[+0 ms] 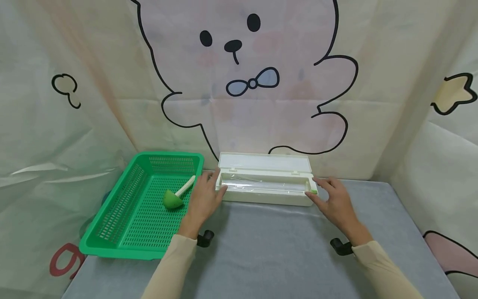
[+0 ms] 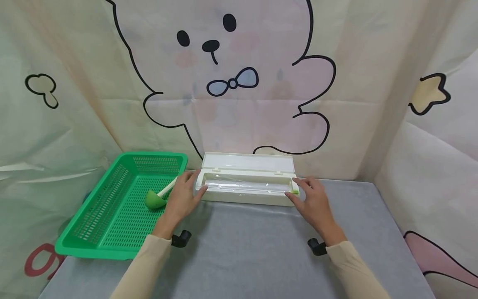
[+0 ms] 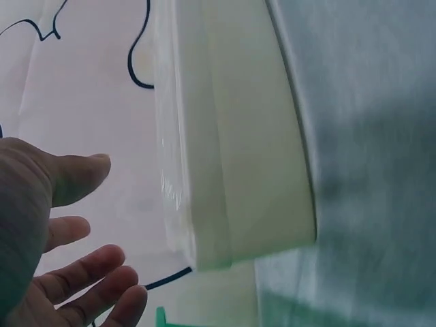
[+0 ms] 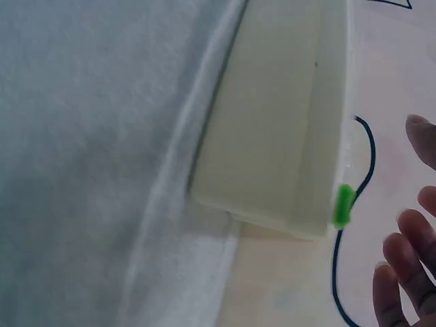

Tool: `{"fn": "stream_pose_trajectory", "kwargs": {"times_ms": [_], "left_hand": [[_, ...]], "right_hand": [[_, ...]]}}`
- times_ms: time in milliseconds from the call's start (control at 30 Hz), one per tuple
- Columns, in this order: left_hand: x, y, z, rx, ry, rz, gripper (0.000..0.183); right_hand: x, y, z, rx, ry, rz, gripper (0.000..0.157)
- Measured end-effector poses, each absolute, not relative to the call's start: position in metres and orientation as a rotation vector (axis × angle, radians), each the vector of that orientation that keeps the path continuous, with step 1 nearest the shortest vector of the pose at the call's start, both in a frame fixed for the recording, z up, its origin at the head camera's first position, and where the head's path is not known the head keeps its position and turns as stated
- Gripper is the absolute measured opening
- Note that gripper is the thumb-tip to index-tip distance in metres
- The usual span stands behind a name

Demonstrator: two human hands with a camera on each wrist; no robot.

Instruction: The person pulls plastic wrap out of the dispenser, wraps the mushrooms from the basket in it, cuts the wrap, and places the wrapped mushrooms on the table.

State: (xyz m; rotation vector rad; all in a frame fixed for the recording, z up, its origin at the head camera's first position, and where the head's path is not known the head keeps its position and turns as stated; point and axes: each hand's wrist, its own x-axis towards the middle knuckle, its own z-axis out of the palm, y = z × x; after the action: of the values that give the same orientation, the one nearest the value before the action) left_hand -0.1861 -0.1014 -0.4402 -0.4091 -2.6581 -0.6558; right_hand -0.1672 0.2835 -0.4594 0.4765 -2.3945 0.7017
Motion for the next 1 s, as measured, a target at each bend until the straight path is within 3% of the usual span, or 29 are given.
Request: {"fn": "stream_pose_trajectory", "kwargs": {"times_ms": [533, 1000], "left_hand": [[-0.183, -0.080, -0.474, -0.199, -2.658, -0.862, 0.047], [-0.188, -0.080, -0.476, -0.111, -2.563, -0.898, 0.012]], "right_hand": [[-0.170, 0.271, -0.494, 0.426, -2.376, 0.780, 0.053], [-0.176, 0.270, -0.490, 0.427, -2.335, 0.746, 0.017]]}}
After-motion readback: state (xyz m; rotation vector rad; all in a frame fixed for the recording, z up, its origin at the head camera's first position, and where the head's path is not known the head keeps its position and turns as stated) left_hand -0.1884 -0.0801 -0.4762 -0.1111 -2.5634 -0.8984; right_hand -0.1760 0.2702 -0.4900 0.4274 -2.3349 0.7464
